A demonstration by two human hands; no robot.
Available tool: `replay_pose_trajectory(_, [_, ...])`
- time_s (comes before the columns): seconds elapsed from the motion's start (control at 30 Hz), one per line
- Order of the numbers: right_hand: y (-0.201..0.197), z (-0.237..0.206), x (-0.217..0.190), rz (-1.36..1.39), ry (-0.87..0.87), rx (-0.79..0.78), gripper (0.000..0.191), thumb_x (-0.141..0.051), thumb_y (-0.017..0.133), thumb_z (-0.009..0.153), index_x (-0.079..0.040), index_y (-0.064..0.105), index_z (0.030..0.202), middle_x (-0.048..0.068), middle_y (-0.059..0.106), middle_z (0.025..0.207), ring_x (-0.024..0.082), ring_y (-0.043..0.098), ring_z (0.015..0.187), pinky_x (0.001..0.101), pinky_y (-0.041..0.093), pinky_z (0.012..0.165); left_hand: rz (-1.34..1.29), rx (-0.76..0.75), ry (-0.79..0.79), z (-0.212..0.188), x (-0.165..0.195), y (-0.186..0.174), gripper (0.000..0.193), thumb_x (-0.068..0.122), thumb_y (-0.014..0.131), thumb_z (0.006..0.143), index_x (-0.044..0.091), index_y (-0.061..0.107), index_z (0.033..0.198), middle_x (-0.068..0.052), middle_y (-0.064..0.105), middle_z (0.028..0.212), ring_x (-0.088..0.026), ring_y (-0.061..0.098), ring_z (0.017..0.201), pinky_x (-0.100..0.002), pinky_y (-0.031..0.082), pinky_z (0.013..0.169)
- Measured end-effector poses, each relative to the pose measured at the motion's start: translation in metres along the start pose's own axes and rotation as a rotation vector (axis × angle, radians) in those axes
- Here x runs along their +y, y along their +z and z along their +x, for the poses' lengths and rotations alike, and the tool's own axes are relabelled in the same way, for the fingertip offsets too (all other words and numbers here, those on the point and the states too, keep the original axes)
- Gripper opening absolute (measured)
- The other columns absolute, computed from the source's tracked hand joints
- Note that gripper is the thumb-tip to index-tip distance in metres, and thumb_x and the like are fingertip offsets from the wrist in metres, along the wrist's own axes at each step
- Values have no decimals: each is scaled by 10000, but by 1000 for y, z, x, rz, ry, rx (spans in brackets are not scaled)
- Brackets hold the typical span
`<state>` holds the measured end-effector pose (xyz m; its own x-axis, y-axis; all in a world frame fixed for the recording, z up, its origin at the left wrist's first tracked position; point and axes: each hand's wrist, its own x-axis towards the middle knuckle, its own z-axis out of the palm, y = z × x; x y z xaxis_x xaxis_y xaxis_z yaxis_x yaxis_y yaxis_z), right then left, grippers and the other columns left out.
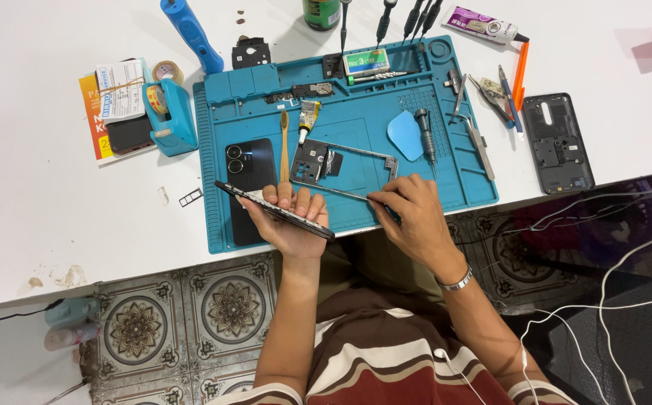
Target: The person cleans the interior of a disassembled smartphone using a blue plastic spudger and a small brush. They then use a metal prying tool to separate the screen assembly from the frame and continue cleaning the internal components. The person works at a repair bench with various tools and phone parts visible.
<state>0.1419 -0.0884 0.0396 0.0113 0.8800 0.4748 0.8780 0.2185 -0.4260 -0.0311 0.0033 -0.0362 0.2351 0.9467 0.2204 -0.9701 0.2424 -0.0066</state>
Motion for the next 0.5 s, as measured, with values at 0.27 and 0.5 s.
replay_pose_trajectory(0.27, [0, 1, 0, -1, -9, 4, 147, -96, 798, 863, -93, 757, 1004, 8, 639, 931, 209, 556, 877, 370, 377, 792, 7, 12, 2, 0, 0, -1, 520, 612, 534, 1036, 135, 657, 870, 32, 625, 767, -127, 593, 662, -258, 465, 604])
replay_pose_trajectory(0.5, [-2, 2, -3, 22, -2, -14, 218, -128, 811, 850, -88, 738, 1052, 32, 633, 978, 232, 546, 918, 378, 381, 801, -7, 19, 0, -1, 1, 0, 528, 618, 521, 1037, 133, 653, 875, 27, 628, 769, -134, 587, 664, -264, 463, 610])
